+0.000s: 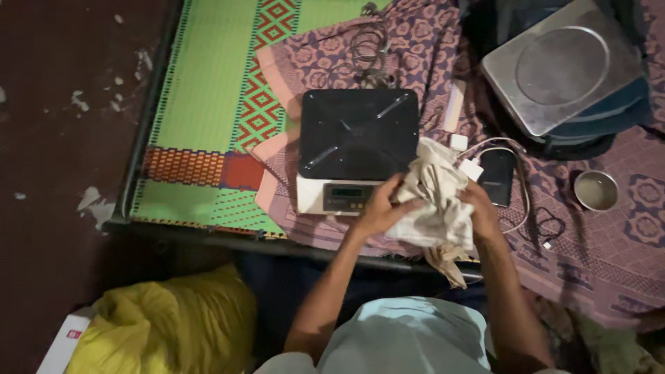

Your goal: The person wipes the surface of a blue electronic device with a cloth, then flips it over to clean the white base. They proceed to wipe a black digital scale and a metal tray with the same cloth. Finally, they press buttons on the digital scale to test the display.

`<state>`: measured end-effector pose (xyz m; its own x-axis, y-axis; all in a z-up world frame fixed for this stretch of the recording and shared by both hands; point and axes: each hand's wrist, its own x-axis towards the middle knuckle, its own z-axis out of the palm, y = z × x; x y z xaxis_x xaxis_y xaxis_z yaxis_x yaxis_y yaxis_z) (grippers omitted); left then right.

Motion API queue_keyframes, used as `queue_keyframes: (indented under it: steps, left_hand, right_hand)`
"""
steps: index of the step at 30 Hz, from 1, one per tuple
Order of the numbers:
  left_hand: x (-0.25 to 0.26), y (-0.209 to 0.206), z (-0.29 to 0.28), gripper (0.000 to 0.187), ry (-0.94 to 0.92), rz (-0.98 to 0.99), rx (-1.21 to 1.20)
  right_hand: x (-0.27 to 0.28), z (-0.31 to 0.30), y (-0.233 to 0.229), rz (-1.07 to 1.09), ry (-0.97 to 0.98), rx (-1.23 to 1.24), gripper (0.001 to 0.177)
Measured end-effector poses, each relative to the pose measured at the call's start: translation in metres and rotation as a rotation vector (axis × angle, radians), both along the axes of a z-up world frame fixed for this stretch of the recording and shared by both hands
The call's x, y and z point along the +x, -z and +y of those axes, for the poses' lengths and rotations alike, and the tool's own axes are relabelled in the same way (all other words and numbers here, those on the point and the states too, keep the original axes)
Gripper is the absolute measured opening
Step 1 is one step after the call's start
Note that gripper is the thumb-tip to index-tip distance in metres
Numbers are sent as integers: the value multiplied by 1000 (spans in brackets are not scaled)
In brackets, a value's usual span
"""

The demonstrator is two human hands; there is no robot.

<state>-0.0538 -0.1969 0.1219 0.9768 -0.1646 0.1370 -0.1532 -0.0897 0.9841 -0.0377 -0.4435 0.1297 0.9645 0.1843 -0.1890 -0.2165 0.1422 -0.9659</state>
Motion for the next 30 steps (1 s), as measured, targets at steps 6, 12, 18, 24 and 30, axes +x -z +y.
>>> queue_keyframes:
  steps: [6,12,18,24,30]
  left_hand:
    - [-1,-32,69,37,-348,11,153]
    - [2,-52,101,30,-416,2,-4]
    - [-7,-78,128,25,-314,-96,-300]
    - [-18,-98,101,55,-118,-47,-446]
    - [2,-50,95,55,-114,-50,49]
  right_hand:
    - [15,15,9,58,118,80,29]
    - [20,-16,9,-12,125,-344,42]
    - [10,-67,-6,-63,94,-276,43]
    - [-4,-60,3,-47,184,-227,42]
    - [2,-15,20,-33,208,-62,41]
